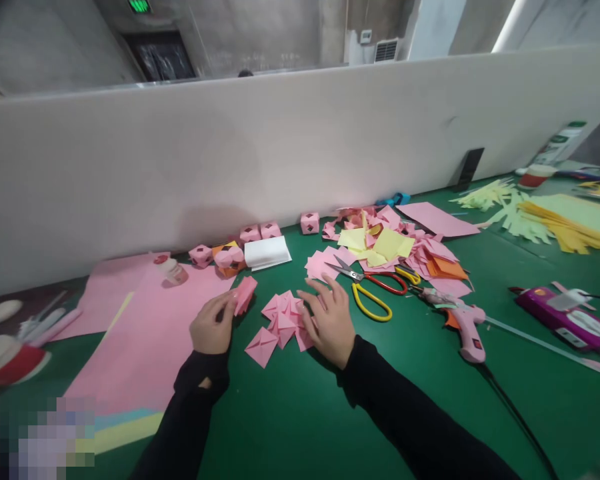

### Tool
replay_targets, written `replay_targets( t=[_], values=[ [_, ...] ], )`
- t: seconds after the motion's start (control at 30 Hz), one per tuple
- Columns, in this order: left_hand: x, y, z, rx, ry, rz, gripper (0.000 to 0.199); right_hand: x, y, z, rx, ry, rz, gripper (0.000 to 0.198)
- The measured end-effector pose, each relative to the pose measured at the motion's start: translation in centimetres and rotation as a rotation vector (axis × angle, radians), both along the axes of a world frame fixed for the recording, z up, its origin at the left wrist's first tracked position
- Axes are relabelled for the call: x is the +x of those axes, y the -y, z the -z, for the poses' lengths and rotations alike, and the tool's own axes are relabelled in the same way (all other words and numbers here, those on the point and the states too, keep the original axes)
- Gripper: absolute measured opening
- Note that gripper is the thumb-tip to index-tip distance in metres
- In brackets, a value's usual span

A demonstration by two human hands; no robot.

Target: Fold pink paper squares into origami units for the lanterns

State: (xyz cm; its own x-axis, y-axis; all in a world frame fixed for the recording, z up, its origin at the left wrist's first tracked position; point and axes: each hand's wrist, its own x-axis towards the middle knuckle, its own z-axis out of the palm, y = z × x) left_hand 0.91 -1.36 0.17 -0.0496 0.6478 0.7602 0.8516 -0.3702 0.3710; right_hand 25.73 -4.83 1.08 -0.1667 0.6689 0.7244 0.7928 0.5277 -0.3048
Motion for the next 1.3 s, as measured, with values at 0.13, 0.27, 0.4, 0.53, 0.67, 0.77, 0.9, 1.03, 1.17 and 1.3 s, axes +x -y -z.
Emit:
replay_targets(
  t=[0.13,0.27,0.4,0.53,0.67,0.77,0.9,1.03,1.17,1.3],
  values=[
    [0.5,0.5,-1.0,0.053,0.117,-0.01,0.015,-1.9,0.6,-0.3,-0.03,-0.045,-0.176,0.025],
    [1.4,1.6,-1.5,0.026,0.179,-0.059,0.018,-3.6,1.0,-0.5,-0.105,-0.113,-0.368,0.03],
    [3.4,4.1,-1.2,-0.002,0.214,-0.047,0.03,-4.4,1.9,-1.1,-0.311,-0.433,-0.412,0.036],
    [5.0,6.8,-1.2,-0.134,0.413,-0.066,0.027,-4.9,3.6,-1.5,-0.328,-0.529,-0.381,0.035],
    [5.3,7.9,-2.2,-0.288,0.562,-0.138,0.035,-5.3,5.3,-1.2,-0.662,-0.805,-0.543,0.012],
    [5.4,8.3,-3.0,-0.402,0.768,-0.129,0.038,-5.5,5.2,-0.9,-1.16,-0.826,-0.667,0.025],
    [5.4,8.5,-3.3,-0.43,0.96,0.041,0.03,-5.5,2.8,-1.0,-1.156,-0.735,-0.664,0.022],
    [5.3,8.4,-3.2,-0.45,0.957,0.113,0.029,-5.2,0.5,-0.9,-0.962,-0.727,-0.621,0.025],
    [5.6,8.5,-2.9,-0.54,0.721,0.117,0.019,-4.6,0.4,-0.6,-1.113,-1.079,-0.683,0.042],
    [5.5,8.1,-2.1,-0.686,0.626,0.296,0.02,-3.9,0.7,-0.7,-1.205,-1.118,-0.776,0.043]
  ],
)
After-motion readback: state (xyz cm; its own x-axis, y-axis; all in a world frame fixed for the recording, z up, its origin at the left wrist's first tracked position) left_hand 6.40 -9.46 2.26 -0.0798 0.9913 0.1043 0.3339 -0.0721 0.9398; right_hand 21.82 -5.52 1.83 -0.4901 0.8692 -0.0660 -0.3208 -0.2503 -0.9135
